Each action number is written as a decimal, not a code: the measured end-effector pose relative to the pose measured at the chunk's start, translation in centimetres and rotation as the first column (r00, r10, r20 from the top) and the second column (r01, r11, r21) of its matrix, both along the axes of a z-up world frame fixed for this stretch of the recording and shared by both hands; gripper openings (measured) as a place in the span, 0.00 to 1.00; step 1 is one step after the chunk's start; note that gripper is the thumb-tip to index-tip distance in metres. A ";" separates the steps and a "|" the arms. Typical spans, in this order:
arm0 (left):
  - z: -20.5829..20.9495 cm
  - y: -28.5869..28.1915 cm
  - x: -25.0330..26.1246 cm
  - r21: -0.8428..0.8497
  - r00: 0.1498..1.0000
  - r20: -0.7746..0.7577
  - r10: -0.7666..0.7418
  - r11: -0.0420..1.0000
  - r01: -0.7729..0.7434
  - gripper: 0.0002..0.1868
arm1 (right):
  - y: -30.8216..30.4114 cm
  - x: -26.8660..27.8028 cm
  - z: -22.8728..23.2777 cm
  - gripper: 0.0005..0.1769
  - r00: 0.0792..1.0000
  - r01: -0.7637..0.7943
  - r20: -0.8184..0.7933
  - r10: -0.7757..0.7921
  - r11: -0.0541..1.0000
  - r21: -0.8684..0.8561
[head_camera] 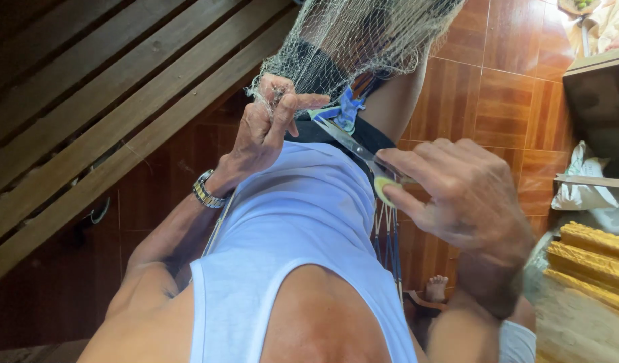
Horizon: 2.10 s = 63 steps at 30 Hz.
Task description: Repairing a fishing net using a netting needle and scissors
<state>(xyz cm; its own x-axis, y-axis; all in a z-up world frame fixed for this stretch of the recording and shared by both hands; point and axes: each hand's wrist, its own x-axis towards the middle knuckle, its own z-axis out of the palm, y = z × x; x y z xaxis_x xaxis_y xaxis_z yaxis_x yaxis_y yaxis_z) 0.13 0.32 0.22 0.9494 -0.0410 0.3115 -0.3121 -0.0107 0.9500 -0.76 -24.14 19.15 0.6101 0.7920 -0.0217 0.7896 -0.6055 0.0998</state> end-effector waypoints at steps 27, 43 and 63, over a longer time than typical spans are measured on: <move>-1.5 -0.7 0.9 -0.494 0.961 0.048 -0.272 0.830 0.259 0.14 | 2.2 -4.0 -17.2 0.30 0.419 0.728 -0.720 0.554 0.269 0.630; -1.7 -0.7 1.2 -0.506 0.944 0.029 -0.329 0.809 0.298 0.30 | 2.1 -3.3 -17.5 0.29 0.559 0.598 -0.653 0.511 0.297 0.744; -2.7 -1.8 1.3 -0.470 0.954 0.123 -0.274 0.830 0.299 0.15 | 2.8 -3.7 -14.6 0.24 0.917 0.346 -0.396 0.041 0.411 0.844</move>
<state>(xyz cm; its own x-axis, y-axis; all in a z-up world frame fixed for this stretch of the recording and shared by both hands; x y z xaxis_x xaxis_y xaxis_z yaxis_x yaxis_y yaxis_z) 1.41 -1.45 -2.50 0.9016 -0.1431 0.4081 -0.2753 0.5378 0.7968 -4.43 -21.30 4.58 0.8291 0.3706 0.4185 0.5347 -0.3071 -0.7873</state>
